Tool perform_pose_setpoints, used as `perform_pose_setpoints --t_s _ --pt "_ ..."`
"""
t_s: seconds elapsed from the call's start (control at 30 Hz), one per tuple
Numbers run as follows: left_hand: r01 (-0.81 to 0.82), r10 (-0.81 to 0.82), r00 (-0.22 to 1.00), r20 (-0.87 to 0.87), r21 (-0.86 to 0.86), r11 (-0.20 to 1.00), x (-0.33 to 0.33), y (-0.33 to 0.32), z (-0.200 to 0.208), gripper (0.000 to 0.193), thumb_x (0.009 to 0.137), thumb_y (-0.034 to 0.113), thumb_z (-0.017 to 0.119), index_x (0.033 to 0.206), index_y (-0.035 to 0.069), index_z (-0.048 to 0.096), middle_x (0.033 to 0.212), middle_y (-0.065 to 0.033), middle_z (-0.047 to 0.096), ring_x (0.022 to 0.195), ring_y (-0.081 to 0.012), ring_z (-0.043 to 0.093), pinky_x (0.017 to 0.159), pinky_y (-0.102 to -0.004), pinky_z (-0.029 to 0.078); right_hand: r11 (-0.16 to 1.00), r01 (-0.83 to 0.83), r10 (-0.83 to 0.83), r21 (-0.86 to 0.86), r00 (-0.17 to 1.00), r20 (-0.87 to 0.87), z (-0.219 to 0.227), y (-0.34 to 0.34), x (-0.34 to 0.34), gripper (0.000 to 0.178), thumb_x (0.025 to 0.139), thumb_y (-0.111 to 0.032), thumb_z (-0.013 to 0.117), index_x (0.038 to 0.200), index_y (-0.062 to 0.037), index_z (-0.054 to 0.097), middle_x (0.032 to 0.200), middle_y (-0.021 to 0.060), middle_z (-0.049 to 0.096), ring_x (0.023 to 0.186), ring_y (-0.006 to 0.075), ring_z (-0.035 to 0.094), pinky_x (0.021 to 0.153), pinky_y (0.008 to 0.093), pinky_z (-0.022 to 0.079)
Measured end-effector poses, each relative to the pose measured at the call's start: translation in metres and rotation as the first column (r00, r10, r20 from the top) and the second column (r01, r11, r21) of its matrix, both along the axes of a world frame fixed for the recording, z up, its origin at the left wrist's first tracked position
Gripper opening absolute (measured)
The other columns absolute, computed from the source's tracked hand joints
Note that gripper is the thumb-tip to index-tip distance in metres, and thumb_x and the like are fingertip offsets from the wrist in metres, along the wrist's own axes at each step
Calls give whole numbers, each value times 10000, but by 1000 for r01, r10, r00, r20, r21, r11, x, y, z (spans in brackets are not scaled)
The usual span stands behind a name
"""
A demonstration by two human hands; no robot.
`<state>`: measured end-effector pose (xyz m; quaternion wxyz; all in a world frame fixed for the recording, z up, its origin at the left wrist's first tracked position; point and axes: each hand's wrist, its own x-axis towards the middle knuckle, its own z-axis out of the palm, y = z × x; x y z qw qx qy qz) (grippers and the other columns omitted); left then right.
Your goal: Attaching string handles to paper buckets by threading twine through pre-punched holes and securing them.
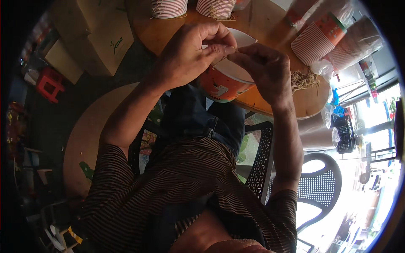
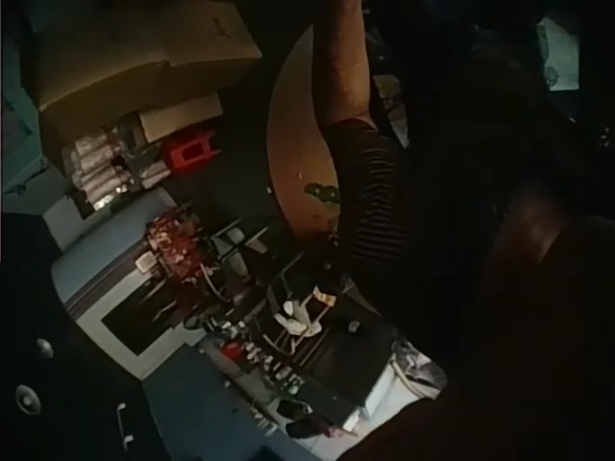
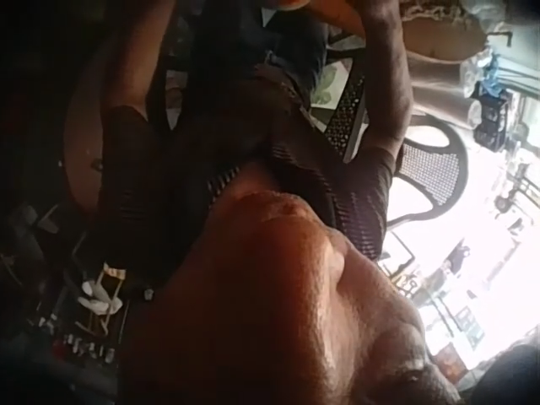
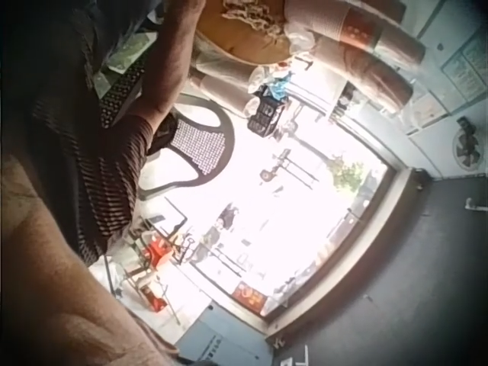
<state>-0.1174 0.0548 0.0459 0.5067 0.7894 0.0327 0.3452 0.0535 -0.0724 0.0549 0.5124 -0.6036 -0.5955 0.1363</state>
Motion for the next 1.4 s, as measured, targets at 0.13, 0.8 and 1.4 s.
perform_pose_setpoints --t_s 0.13,0.8,1.4 --pt "-48 48 999 -7 94 994 -2 -8 4 103 1019 37 627 1102 -22 642 994 5 653 999 -60 625 921 -229 527 996 64 -63 58 998 -13 -9 -4 -2 169 876 -156 813 917 -5 749 711 8 713 669 10 594 616 233 499" --pt "-372 319 928 191 440 817 1 -22 -6 51 936 -10 697 988 -11 700 939 -88 732 902 -143 724 788 -284 571 981 57 -46 183 997 -64 -15 -19 -16 93 926 -73 747 978 3 734 784 -7 714 741 20 634 653 213 477" --pt "-113 118 993 -24 144 983 0 -18 3 106 1002 12 628 1101 -16 650 1030 -28 681 977 -66 629 883 -239 530 982 104 -95 159 994 -59 -14 -22 -19 130 911 -62 690 993 37 708 866 89 757 814 108 716 746 269 561"
